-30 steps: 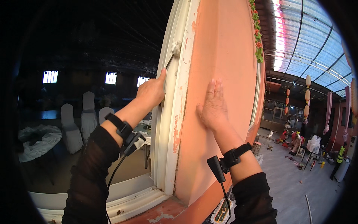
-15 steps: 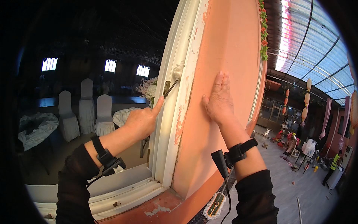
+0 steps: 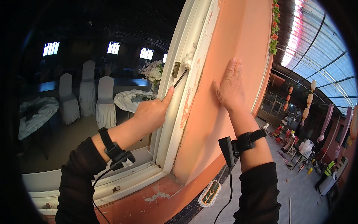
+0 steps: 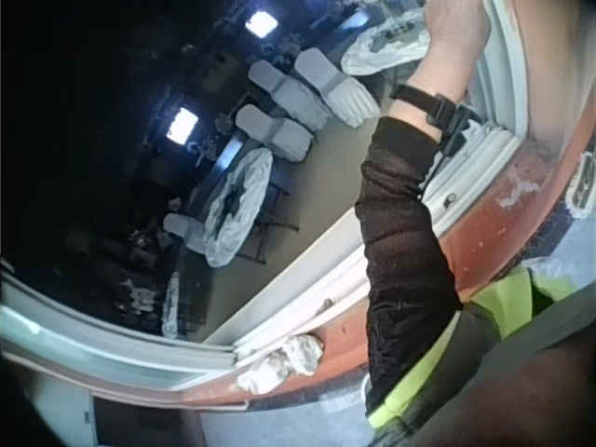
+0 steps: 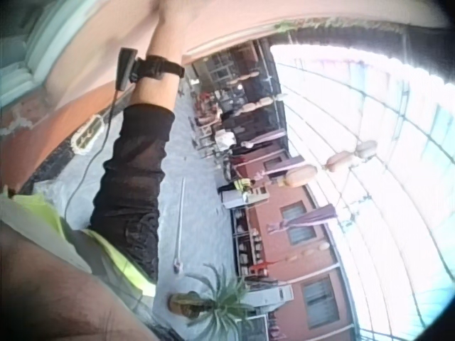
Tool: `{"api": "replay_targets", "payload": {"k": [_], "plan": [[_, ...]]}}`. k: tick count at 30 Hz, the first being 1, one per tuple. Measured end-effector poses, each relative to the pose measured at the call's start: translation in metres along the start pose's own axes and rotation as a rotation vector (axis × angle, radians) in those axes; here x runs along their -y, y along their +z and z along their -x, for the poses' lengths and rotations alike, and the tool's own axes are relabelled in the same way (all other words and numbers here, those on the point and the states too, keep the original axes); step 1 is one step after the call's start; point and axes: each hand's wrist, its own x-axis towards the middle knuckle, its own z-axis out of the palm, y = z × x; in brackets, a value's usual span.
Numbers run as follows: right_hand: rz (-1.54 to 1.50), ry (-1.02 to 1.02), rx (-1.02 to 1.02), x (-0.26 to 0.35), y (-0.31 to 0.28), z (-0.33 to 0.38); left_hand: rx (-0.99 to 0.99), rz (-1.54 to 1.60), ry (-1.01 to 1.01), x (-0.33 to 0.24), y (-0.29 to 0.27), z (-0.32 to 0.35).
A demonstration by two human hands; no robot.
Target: The person scrapes old sealant from a window frame using a thin metal tool, then wipes the area with a white cloth. They repeatedly dip the cloth into a metal bowl of water and continue scraping and wiping along the frame.
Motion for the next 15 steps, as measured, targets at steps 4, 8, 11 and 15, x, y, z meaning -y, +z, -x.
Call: {"api": "replay_targets", "payload": {"k": [4, 8, 11, 15], "plan": [[0.007, 0.001, 0.008, 0.0, 0.0, -0.003, 0.197, -0.047, -0.042, 0.01, 0.009, 0.041], [0.119, 0.007, 0.057, 0.022, -0.019, -0.002, 0.081, 0.0, 0.011, 0.014, 0.002, 0.049], [0.341, -0.264, -0.029, 0.058, -0.028, 0.013, 0.026, 0.038, 0.011, 0.014, -0.005, 0.05], [0.308, -0.324, 0.094, 0.093, -0.019, 0.021, -0.024, 0.056, 0.038, 0.014, -0.009, 0.053]]}}
